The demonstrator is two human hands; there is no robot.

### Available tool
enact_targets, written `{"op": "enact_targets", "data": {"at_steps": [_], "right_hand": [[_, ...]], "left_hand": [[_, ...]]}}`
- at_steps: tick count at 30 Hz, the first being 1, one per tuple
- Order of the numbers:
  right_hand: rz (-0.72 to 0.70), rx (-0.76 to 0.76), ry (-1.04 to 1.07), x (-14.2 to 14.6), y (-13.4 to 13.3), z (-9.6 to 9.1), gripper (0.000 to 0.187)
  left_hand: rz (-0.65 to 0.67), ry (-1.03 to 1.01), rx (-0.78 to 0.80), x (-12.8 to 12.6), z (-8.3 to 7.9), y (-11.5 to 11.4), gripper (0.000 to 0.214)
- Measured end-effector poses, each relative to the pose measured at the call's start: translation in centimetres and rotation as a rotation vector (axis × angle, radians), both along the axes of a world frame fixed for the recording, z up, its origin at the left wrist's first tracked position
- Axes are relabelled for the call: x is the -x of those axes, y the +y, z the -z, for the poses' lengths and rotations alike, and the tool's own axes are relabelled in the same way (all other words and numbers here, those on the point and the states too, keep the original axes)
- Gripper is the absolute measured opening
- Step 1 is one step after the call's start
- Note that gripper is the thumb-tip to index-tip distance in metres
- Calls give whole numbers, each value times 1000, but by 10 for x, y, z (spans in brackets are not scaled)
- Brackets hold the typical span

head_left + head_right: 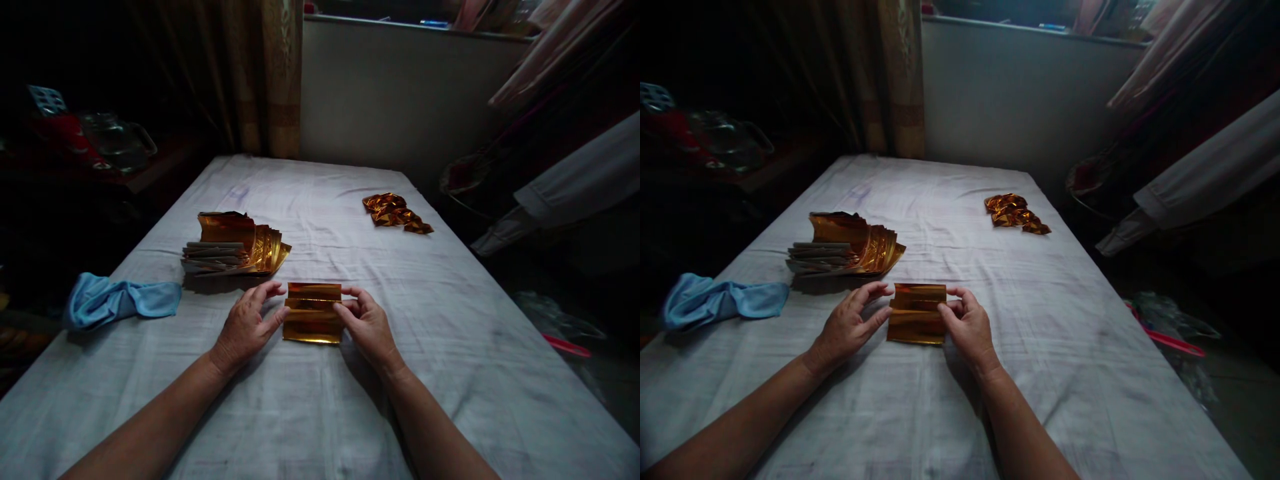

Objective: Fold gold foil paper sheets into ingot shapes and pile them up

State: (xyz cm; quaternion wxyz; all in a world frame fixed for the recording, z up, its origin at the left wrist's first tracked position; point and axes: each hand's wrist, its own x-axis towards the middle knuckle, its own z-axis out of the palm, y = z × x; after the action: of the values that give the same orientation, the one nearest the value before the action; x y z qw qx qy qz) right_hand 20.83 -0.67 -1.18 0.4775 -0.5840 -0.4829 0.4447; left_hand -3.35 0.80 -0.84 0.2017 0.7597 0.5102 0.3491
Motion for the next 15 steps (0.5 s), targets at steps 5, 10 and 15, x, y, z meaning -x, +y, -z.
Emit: {"op": "enact_targets", "data": {"at_steps": [5,10,15], "right_hand": [[-14,1,66,0,0,0,41],[-5,-24,58,0,0,3,40],[-17,-38,3,1,0,7,38]], "left_hand": [[2,-151,125,-5,1,0,42],[-37,-165,159,-8,-3,0,39],[-54,-145,169,-9,-6,-1,38]]}}
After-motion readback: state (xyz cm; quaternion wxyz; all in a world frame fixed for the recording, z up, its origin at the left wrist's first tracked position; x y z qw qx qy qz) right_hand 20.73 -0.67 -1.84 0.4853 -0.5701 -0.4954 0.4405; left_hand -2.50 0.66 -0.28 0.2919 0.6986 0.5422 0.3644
